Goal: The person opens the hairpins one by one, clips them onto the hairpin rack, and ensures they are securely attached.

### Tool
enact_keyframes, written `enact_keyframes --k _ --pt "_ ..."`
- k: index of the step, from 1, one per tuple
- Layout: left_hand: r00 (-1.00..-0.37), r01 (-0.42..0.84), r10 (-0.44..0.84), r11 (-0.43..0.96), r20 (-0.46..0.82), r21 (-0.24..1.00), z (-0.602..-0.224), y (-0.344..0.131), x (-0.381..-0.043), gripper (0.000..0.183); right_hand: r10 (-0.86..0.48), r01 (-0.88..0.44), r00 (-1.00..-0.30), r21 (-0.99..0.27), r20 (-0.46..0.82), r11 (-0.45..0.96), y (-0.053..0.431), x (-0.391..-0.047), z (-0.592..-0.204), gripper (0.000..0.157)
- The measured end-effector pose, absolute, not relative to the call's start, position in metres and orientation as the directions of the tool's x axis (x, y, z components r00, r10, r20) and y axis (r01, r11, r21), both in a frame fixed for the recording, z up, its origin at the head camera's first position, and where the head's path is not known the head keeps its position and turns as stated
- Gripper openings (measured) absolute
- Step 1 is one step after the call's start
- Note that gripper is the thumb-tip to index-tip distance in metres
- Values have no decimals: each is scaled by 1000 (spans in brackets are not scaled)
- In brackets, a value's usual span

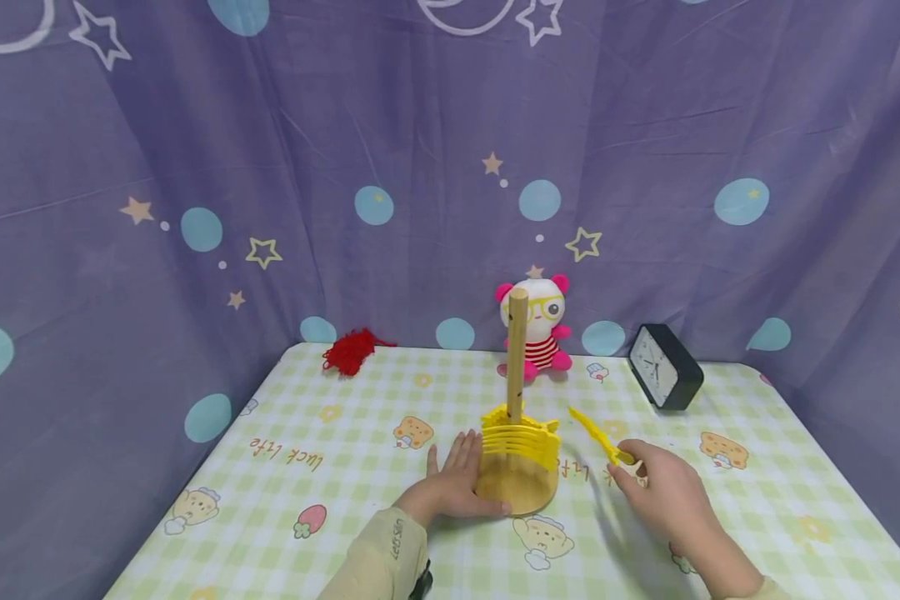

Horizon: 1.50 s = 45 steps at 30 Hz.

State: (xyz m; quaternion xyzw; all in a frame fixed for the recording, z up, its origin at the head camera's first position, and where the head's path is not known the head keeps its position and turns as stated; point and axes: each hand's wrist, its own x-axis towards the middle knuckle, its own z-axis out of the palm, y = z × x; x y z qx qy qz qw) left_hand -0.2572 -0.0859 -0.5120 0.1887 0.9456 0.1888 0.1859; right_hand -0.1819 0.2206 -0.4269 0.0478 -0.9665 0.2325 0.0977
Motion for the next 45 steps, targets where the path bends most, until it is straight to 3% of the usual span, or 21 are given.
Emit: enact_keyframes --k 8,15,20,37,45 --pt "-859 283 425 859 -285 427 -511 -85 -257 129 -58 -203 -943 -431 326 879 227 -180 -417 40" --pt "-859 284 424 861 -287 422 -509 -85 -256 128 -96 -352 -841 -402 533 845 228 -178 -414 41" --pt "-859 286 426 860 -284 423 -506 -86 -256 128 -88 -394 -797 -404 598 826 224 -179 -411 39" --pt "-856 289 436 850 -280 440 -508 -87 -255 129 -186 -446 -759 -289 624 847 166 -200 -400 37" --pt "-860 292 431 856 -275 427 -507 -86 -255 129 -230 -409 -810 -239 540 881 142 -204 -396 36"
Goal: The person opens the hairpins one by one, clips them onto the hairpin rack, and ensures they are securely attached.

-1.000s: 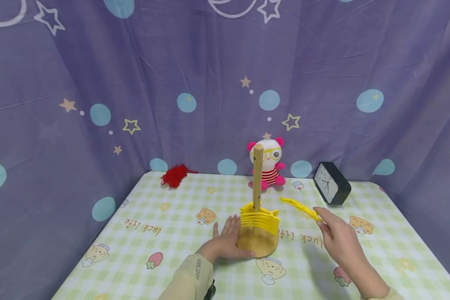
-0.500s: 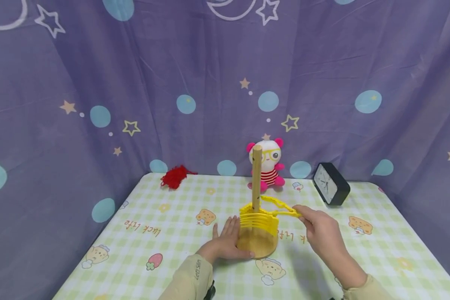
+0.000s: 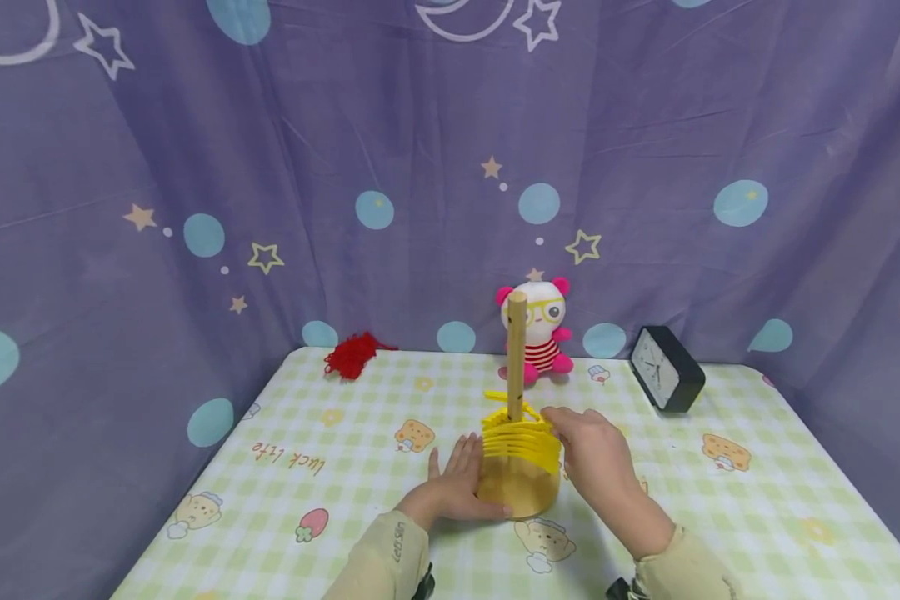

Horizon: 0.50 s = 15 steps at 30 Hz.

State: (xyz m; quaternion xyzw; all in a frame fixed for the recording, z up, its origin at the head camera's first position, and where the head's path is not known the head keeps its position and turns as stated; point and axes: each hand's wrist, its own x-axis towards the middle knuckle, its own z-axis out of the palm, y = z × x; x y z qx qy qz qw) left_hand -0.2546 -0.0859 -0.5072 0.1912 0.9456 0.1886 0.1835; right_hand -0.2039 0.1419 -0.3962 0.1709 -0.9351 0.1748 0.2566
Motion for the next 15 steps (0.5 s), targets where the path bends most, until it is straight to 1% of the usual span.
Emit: enact_keyframes --k 4,7,11,15 --pt "-858 300 439 849 -266 435 -505 -83 -253 129 -268 -438 -812 -236 519 868 144 -202 -395 38" --pt "-858 297 438 849 -269 437 -503 -82 -253 128 -280 -457 -820 -278 499 845 151 -198 -396 43" --pt "-857 298 440 848 -268 438 -505 -83 -255 128 -234 -433 -849 -371 474 821 163 -191 -401 52" --pt "-858 306 444 846 -259 437 -510 -85 -257 130 -179 -394 -872 -435 456 810 175 -186 -410 50"
